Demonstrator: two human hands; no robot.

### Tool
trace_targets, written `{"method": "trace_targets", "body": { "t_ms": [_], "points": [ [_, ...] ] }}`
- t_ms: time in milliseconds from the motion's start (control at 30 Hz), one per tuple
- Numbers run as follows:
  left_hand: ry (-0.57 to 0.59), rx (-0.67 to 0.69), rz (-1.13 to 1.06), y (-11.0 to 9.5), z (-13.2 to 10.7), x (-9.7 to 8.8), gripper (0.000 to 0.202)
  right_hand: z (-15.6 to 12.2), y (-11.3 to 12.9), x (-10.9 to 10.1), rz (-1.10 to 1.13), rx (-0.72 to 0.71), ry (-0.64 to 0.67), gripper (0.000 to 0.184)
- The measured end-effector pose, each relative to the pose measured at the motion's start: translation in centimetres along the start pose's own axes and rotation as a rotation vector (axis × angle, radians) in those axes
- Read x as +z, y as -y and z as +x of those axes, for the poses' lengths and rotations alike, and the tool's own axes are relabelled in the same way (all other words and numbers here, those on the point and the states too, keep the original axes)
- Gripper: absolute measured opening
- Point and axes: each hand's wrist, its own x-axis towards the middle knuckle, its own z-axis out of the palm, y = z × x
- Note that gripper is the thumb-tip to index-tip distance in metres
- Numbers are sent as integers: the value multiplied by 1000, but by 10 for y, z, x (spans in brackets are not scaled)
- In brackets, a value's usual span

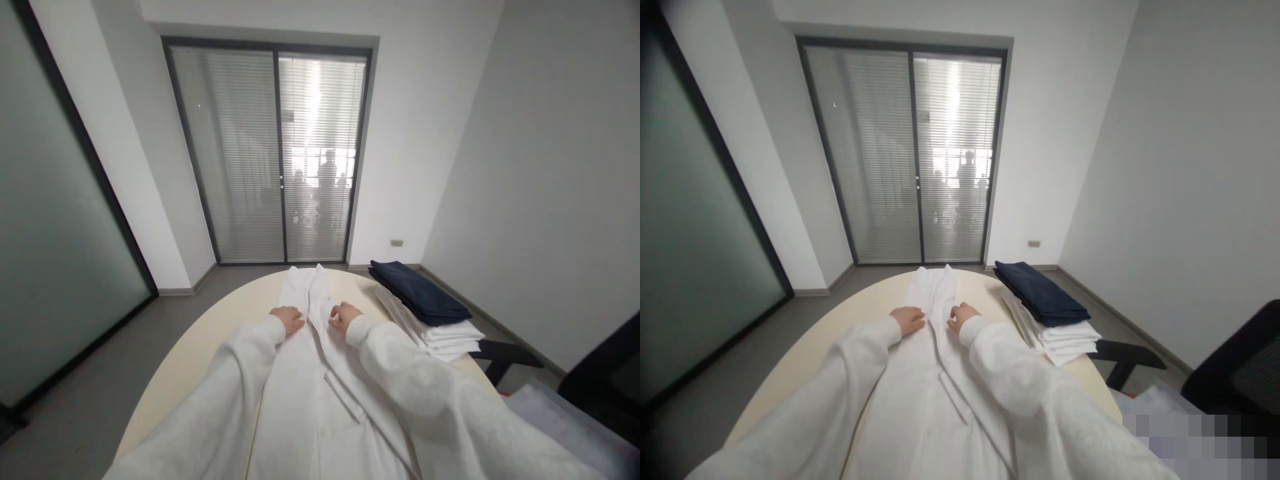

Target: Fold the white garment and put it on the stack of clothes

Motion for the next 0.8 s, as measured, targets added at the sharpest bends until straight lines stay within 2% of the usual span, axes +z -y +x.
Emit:
{"method": "trace_targets", "body": {
  "t_ms": [67,133,300,400,500,600,700,800],
  "points": [
    [-19,-113,-128,-7,22,-11,34,6,-12,8,4,35,-42,29],
    [-102,-183,-256,-14,45,-15,32,12,-20,19,66,66,-70,32],
    [-242,-232,-396,-21,90,-5,41,19,-34,43,231,106,-161,39],
    [-296,-227,-445,-21,111,1,44,20,-41,55,286,104,-194,39],
    [-335,-164,-531,-21,131,6,47,22,-45,61,303,124,-212,40],
    [-341,-102,-581,-23,150,11,41,23,-46,61,294,116,-201,40],
    [-343,-96,-547,-22,162,15,34,24,-46,60,273,146,-179,41],
    [-371,-120,-487,-17,166,19,39,26,-48,60,245,203,-149,40]
  ]
}}
